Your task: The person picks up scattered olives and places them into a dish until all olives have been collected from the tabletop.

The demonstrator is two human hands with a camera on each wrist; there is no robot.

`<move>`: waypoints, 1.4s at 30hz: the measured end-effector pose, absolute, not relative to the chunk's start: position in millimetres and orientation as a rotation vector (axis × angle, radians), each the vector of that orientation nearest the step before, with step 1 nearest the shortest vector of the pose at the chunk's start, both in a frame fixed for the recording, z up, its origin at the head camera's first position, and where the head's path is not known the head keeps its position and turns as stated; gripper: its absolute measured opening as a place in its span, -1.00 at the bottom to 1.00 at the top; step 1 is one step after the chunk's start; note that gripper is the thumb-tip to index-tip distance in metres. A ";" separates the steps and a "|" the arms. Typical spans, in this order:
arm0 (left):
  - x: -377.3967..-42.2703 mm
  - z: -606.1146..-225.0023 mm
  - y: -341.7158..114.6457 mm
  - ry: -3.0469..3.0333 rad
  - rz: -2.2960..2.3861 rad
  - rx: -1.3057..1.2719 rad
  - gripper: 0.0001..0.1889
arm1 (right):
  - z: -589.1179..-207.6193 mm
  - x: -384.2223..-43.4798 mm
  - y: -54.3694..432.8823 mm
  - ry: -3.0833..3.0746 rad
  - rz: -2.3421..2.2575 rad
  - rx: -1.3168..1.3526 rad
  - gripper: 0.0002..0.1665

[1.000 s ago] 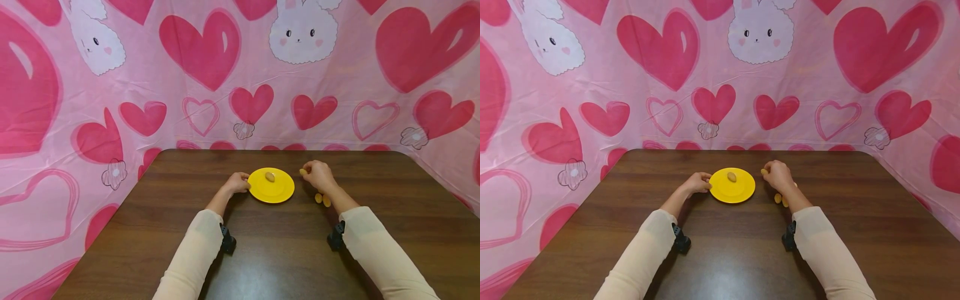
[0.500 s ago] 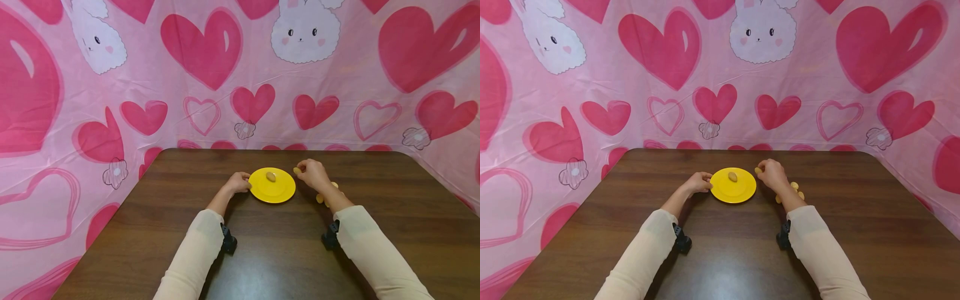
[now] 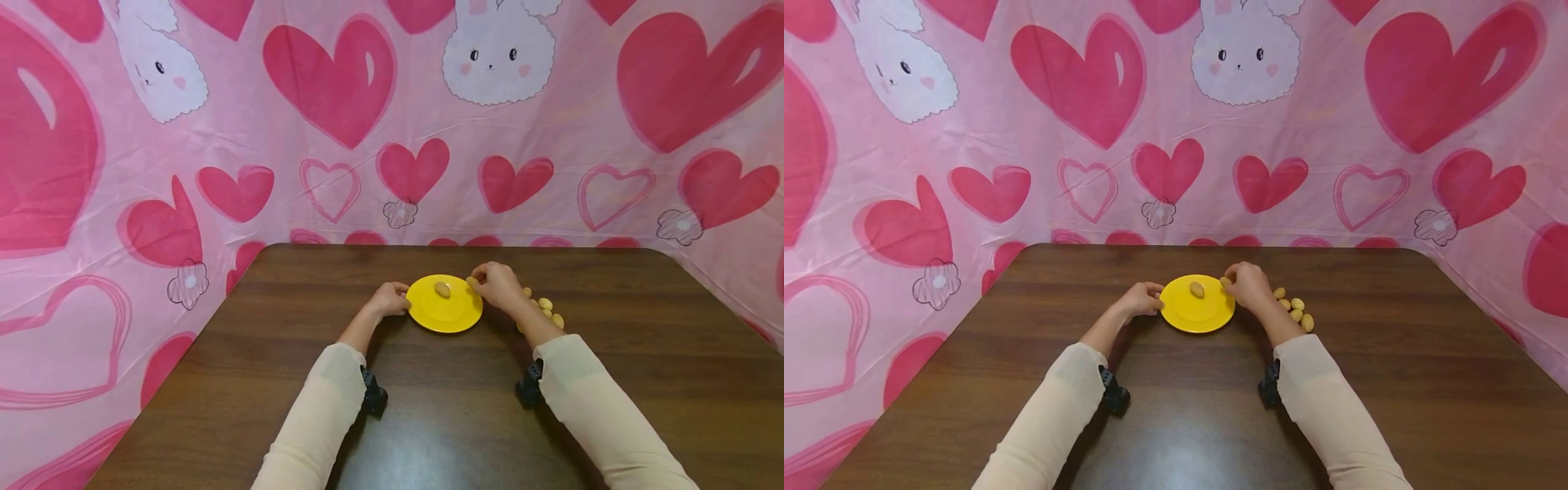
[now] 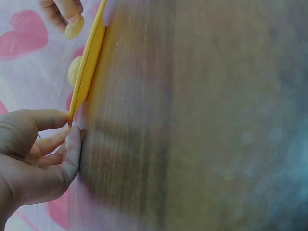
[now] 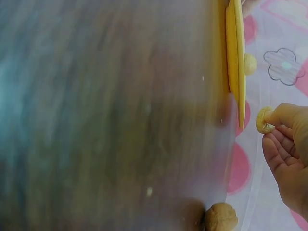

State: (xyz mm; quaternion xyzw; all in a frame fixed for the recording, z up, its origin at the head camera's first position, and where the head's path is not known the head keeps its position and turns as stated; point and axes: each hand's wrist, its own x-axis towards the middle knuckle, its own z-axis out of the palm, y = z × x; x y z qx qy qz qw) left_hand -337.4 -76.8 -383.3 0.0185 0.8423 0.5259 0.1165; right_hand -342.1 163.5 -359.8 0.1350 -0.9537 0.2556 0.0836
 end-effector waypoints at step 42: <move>-338.4 -383.6 -78.0 2.470 1.550 0.058 -0.52 | -369.8 -352.9 133.2 -2.993 0.705 0.454 -0.76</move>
